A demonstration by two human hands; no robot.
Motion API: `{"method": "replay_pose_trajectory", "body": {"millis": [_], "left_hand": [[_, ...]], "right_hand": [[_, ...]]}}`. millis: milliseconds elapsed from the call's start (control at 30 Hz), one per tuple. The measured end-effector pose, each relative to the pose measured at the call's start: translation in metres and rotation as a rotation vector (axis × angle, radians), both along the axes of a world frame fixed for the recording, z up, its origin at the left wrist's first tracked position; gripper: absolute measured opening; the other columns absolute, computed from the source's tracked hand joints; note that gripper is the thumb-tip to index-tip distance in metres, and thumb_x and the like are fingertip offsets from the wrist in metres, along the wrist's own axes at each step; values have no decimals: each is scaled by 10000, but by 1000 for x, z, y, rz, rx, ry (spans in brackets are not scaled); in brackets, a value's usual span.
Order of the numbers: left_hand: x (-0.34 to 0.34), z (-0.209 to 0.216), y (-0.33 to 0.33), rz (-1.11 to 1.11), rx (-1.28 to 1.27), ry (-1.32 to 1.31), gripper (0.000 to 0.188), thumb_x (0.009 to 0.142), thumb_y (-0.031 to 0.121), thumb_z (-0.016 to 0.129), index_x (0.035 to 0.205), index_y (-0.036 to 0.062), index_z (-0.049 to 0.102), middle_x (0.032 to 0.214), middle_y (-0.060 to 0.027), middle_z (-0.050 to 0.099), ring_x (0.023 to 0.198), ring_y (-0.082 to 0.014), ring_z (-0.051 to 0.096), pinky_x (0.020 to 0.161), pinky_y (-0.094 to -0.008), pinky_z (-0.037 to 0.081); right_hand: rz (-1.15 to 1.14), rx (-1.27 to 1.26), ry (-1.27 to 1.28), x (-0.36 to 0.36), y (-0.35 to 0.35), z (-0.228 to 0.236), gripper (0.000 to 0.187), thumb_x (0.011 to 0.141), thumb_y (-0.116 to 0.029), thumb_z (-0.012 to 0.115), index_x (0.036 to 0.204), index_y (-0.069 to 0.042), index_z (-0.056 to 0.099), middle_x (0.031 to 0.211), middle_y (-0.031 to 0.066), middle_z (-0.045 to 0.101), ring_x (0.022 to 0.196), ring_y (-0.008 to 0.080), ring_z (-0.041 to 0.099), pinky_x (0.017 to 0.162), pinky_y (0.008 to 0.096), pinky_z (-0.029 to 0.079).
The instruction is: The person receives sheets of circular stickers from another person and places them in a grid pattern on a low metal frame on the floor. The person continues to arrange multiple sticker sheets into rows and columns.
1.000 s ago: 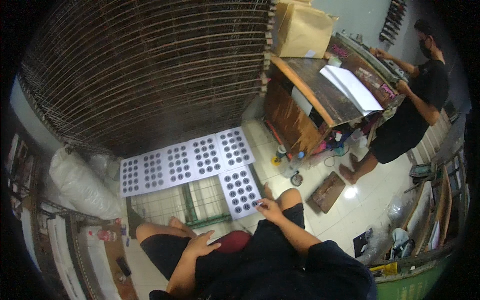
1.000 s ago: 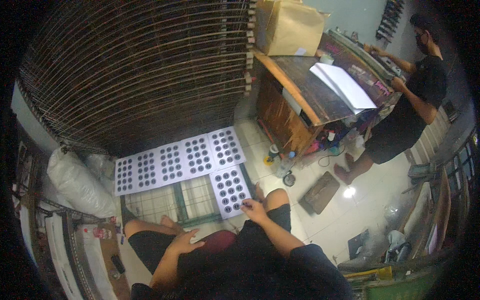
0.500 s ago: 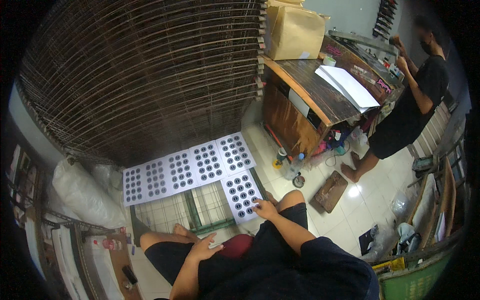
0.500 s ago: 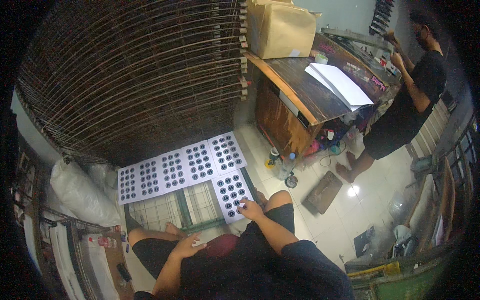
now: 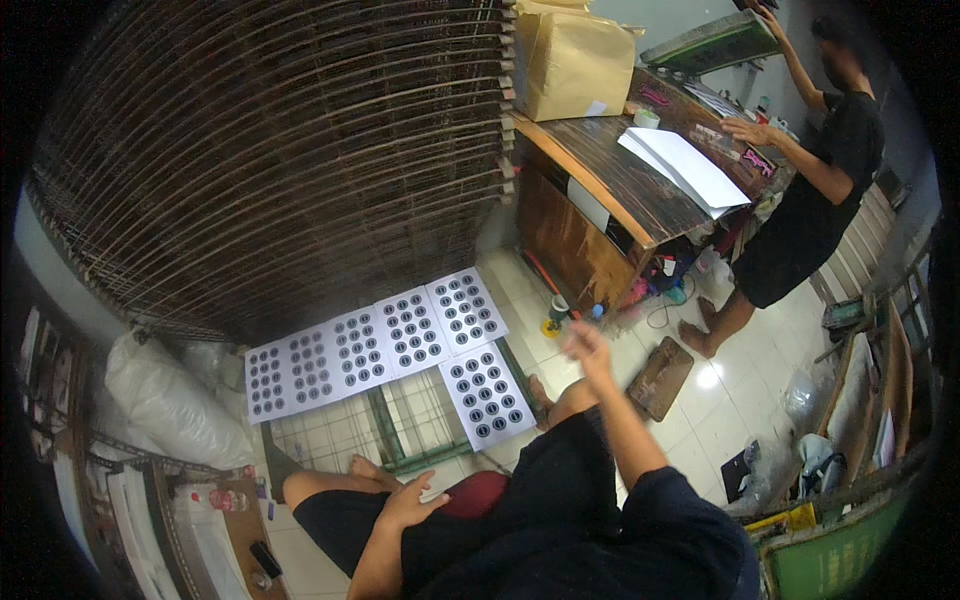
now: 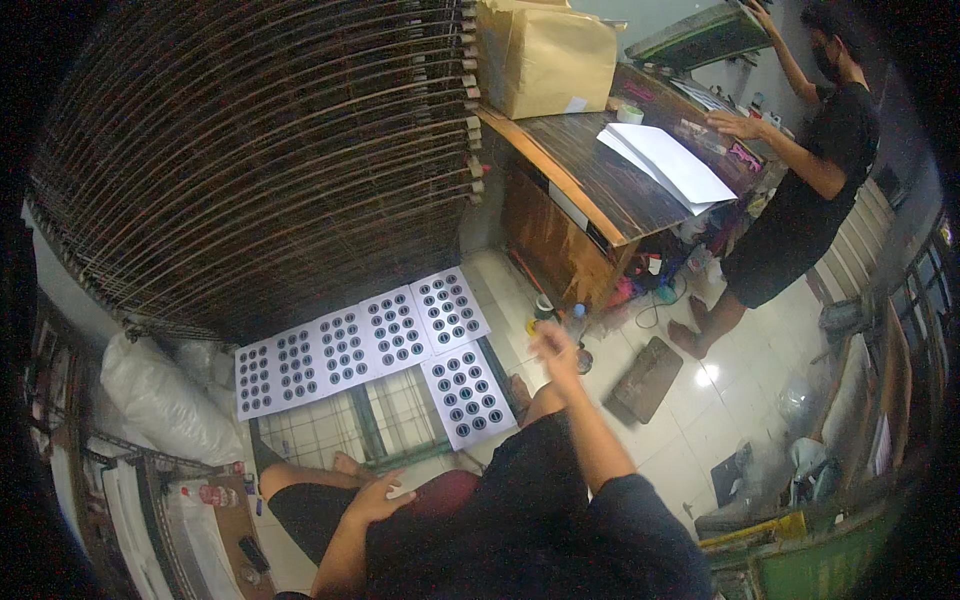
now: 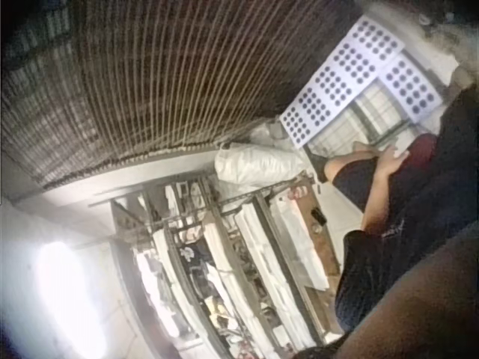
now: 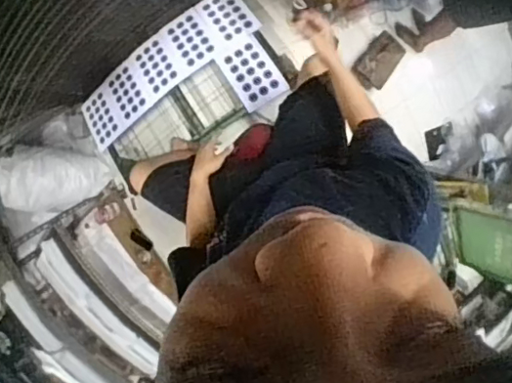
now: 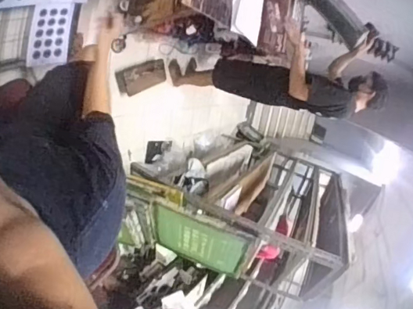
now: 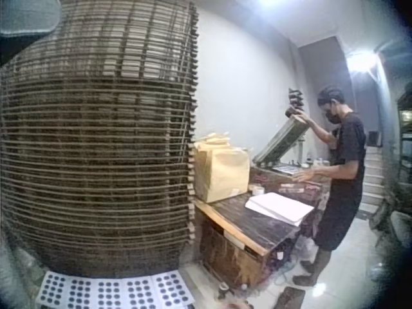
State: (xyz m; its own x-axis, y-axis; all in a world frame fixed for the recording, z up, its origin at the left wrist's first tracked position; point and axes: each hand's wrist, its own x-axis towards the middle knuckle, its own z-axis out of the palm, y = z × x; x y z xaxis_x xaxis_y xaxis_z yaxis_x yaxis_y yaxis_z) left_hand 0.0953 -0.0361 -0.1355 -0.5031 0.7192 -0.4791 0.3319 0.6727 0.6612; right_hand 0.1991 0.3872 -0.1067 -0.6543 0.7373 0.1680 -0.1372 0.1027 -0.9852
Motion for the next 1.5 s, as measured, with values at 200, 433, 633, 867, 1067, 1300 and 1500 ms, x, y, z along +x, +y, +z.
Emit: {"method": "replay_pose_trajectory", "body": {"millis": [200, 433, 633, 867, 1067, 1300, 1500], "left_hand": [[1, 8, 4, 0, -22, 5, 754, 737, 555, 623, 1321, 124, 422, 1119, -193, 579, 1060, -357, 549, 902, -380, 426], [-1, 0, 1, 7, 6, 38, 749, 732, 545, 636, 1312, 119, 431, 1109, -212, 580, 1057, -372, 549, 897, -393, 430], [0, 0, 0, 34, -2, 42, 740, 740, 533, 635, 1312, 113, 425, 1107, -218, 580, 1062, -376, 545, 902, -410, 426], [1, -5, -3, 43, 18, 39, 720, 751, 518, 630, 1309, 112, 425, 1099, -221, 582, 1071, -376, 539, 909, -419, 419], [1, 3, 5, 19, 24, 64, 716, 752, 504, 643, 1303, 101, 430, 1084, -220, 584, 1042, -364, 558, 894, -412, 431], [19, 42, 32, 86, 348, -107, 696, 795, 381, 670, 1334, 54, 374, 1164, -198, 554, 1066, -271, 547, 917, -390, 421], [52, 85, 112, 392, 928, -418, 592, 853, 99, 602, 1366, 61, 311, 1236, -125, 487, 1093, -180, 509, 883, -314, 436]], "right_hand": [[-411, -180, 461, 46, 149, 132, 523, 834, -381, 598, 1217, -61, 440, 1035, 94, 587, 881, 186, 590, 677, 323, 499], [-412, -522, 840, 71, 244, 193, 1013, 786, -509, 612, 1408, -55, -46, 1413, 257, 212, 1254, 404, 343, 1030, 498, 305], [-259, -696, 967, 70, 266, 206, 1131, 726, -591, 627, 1401, -60, -109, 1444, 202, 150, 1332, 398, 169, 1067, 522, 224], [-202, -435, 397, 45, 244, 209, 518, 916, -327, 471, 1325, -67, 289, 1329, 145, 351, 1231, 342, 362, 1009, 507, 328], [-308, -154, 274, 25, 223, 215, 365, 941, -71, 364, 1290, -19, 270, 1264, 166, 392, 1109, 331, 487, 933, 449, 448], [-200, -215, 433, 22, 52, 178, 447, 891, -14, 443, 1286, -101, 254, 1241, 135, 408, 1111, 265, 480, 902, 458, 455], [-183, -417, 316, 13, -145, 114, 607, 887, -16, 465, 1366, -180, 130, 1344, 134, 310, 1138, 249, 454, 834, 395, 494]]}}
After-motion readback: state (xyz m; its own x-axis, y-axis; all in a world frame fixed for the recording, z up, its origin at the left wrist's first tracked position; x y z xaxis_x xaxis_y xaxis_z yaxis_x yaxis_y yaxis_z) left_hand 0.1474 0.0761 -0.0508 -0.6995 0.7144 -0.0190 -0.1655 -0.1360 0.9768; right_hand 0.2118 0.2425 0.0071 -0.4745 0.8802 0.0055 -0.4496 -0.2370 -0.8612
